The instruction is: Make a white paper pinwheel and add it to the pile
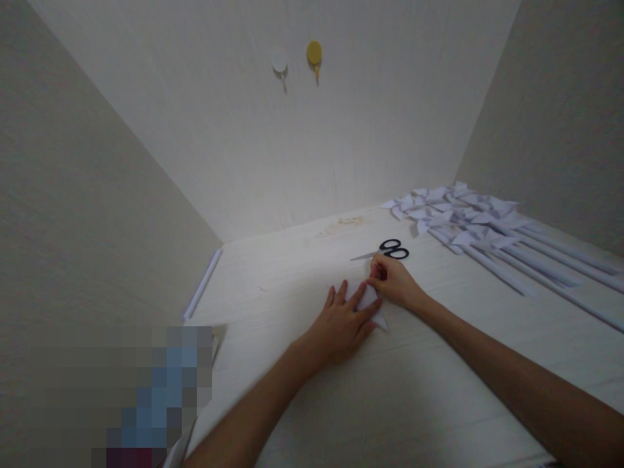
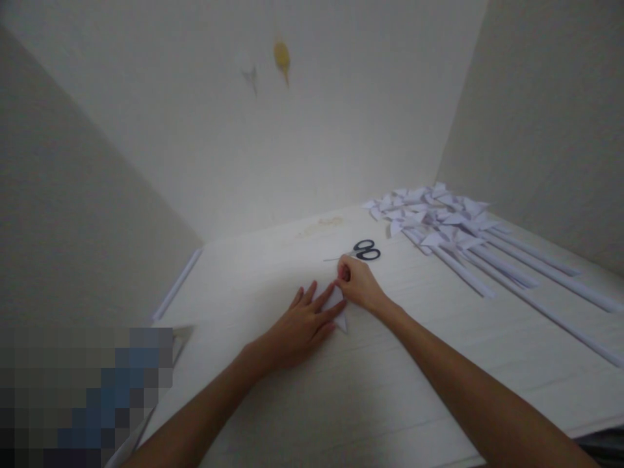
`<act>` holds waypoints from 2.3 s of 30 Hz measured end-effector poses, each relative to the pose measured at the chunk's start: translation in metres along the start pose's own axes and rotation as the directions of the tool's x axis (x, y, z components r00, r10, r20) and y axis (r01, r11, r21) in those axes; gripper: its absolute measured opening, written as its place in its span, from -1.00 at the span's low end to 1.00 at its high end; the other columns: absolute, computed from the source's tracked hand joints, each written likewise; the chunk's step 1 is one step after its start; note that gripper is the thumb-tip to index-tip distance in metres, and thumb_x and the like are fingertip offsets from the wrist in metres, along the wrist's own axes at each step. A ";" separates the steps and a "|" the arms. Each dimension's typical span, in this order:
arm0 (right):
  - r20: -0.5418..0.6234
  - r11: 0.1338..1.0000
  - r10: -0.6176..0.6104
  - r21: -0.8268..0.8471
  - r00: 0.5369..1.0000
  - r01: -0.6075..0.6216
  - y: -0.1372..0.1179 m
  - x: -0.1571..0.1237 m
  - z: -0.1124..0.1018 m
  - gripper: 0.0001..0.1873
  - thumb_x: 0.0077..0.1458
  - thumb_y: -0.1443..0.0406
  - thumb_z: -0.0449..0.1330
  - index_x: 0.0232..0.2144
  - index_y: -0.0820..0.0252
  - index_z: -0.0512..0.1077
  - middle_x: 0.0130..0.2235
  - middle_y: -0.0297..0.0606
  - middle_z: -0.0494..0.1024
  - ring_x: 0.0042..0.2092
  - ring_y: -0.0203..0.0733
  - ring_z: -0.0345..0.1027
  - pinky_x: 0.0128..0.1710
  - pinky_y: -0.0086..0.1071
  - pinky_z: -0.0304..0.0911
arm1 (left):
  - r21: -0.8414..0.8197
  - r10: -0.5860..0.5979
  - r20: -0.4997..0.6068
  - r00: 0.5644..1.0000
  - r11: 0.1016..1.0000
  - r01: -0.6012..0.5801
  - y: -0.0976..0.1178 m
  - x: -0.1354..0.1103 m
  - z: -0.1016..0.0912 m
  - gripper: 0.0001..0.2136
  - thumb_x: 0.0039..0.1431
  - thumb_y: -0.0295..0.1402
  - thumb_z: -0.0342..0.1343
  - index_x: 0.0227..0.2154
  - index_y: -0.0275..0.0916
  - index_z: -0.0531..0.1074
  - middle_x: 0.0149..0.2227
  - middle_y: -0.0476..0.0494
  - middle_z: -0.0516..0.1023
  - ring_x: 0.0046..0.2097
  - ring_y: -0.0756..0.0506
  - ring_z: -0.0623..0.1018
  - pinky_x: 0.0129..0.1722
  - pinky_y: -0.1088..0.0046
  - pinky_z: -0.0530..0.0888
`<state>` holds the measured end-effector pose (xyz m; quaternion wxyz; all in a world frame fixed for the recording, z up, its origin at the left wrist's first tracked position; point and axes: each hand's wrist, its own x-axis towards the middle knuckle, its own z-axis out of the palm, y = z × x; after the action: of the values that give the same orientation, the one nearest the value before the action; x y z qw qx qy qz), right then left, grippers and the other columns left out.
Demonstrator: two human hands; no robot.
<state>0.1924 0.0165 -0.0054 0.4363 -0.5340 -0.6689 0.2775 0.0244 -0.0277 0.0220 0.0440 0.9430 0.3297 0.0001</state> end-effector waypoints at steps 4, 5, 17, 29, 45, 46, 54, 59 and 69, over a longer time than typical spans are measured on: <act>0.007 1.000 -0.003 0.008 1.000 0.002 -0.001 -0.001 0.000 -0.80 -0.28 0.45 0.08 -0.64 0.14 0.10 -0.63 -0.46 0.16 -0.57 -0.35 0.07 -0.59 -0.46 0.01 | 0.017 -0.057 0.018 0.998 0.998 0.056 0.004 -0.004 -0.003 -0.53 0.12 -0.08 -0.36 0.11 0.04 -0.08 0.22 -0.10 -0.17 0.16 -0.45 -0.11 -0.03 -0.18 0.01; 0.007 1.000 -0.005 0.005 1.000 0.005 -0.001 -0.001 0.001 -0.80 -0.28 0.45 0.08 -0.64 0.14 0.10 -0.63 -0.46 0.17 -0.57 -0.35 0.07 -0.59 -0.46 0.01 | 0.027 -0.085 0.014 0.996 0.996 0.085 0.006 -0.005 -0.002 -0.52 0.11 -0.06 -0.36 0.11 0.05 -0.08 0.21 -0.10 -0.16 0.16 -0.46 -0.10 -0.04 -0.21 0.00; -0.074 0.982 -0.120 -0.156 0.990 0.107 -0.009 -0.008 0.000 -0.94 -0.11 0.37 0.05 -0.54 0.16 0.20 -0.52 -0.33 0.34 -0.48 -0.29 0.21 -0.49 -0.43 0.14 | 0.054 -0.222 -0.087 0.971 0.972 0.227 0.005 -0.001 0.006 -0.46 0.05 0.03 -0.34 0.12 0.05 -0.11 0.19 -0.26 -0.10 0.14 -0.47 -0.03 -0.03 -0.15 -0.03; 0.200 0.845 -0.098 -0.501 0.975 0.187 -0.023 -0.020 0.015 -0.66 0.09 0.31 -0.09 -0.06 0.23 0.18 -0.27 -0.09 0.51 -0.21 -0.09 0.35 -0.27 -0.33 0.16 | 0.067 -0.287 -0.096 0.953 0.953 0.294 -0.004 0.006 0.012 -0.39 0.06 0.03 -0.41 0.12 -0.18 -0.02 0.18 -0.39 -0.10 0.15 -0.46 -0.07 0.01 -0.12 -0.07; 0.351 0.716 -0.216 -0.577 0.911 0.393 -0.027 -0.024 0.013 -0.72 0.12 0.25 -0.09 -0.18 0.17 0.32 -0.11 -0.17 0.45 -0.09 -0.16 0.30 -0.03 -0.18 0.06 | 0.200 -0.401 0.034 0.915 0.900 0.387 -0.021 -0.009 0.000 -0.16 -0.03 0.12 -0.48 0.10 -0.57 -0.08 0.17 -0.50 -0.15 0.20 -0.27 -0.10 0.08 0.01 -0.07; 0.373 0.694 -0.241 -0.580 0.896 0.428 -0.027 -0.025 0.012 -0.72 0.11 0.22 -0.07 -0.18 0.15 0.33 -0.08 -0.17 0.42 -0.04 -0.14 0.26 -0.02 -0.14 0.04 | 0.210 -0.425 0.017 0.905 0.886 0.413 -0.022 -0.008 0.000 -0.16 -0.03 0.13 -0.47 0.09 -0.59 -0.07 0.17 -0.52 -0.14 0.19 -0.28 -0.08 0.08 0.01 -0.07; 0.305 0.570 -0.275 -0.712 0.912 0.410 -0.023 -0.024 0.014 -0.57 0.13 0.14 -0.14 -0.09 0.26 0.30 -0.02 -0.12 0.37 0.08 0.00 0.07 0.04 0.11 -0.20 | 0.233 -0.419 -0.067 0.905 0.876 0.423 -0.012 -0.006 0.000 -0.23 0.01 0.08 -0.39 0.06 -0.57 0.04 0.13 -0.52 0.03 0.17 -0.28 0.00 0.08 -0.01 -0.05; 0.231 0.520 -0.231 -0.792 0.945 0.321 -0.011 -0.018 0.014 -0.42 0.12 0.10 -0.16 -0.05 0.51 0.25 0.00 0.13 0.29 0.09 0.02 0.06 0.08 -0.03 -0.12 | 0.119 -0.259 -0.063 0.964 0.957 0.265 0.004 -0.001 0.011 -0.32 0.09 -0.01 -0.39 0.07 -0.53 0.02 0.16 -0.43 -0.03 0.19 -0.20 -0.04 0.11 0.21 0.02; 0.474 0.656 -0.287 -0.536 0.833 0.531 -0.008 -0.024 0.016 -0.36 0.11 0.04 -0.23 0.09 0.38 0.06 0.13 -0.05 0.10 0.15 -0.15 -0.05 0.09 -0.25 -0.02 | 0.126 -0.229 -0.102 0.968 0.962 0.241 0.001 -0.002 0.014 -0.32 0.06 0.03 -0.46 0.13 -0.36 -0.10 0.18 -0.31 -0.04 0.19 -0.20 -0.04 0.09 0.06 0.01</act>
<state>0.1757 -0.0075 -0.0129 0.1503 -0.4252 -0.8925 0.0110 0.0239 -0.0314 0.0086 -0.0355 0.8971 0.4403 0.0128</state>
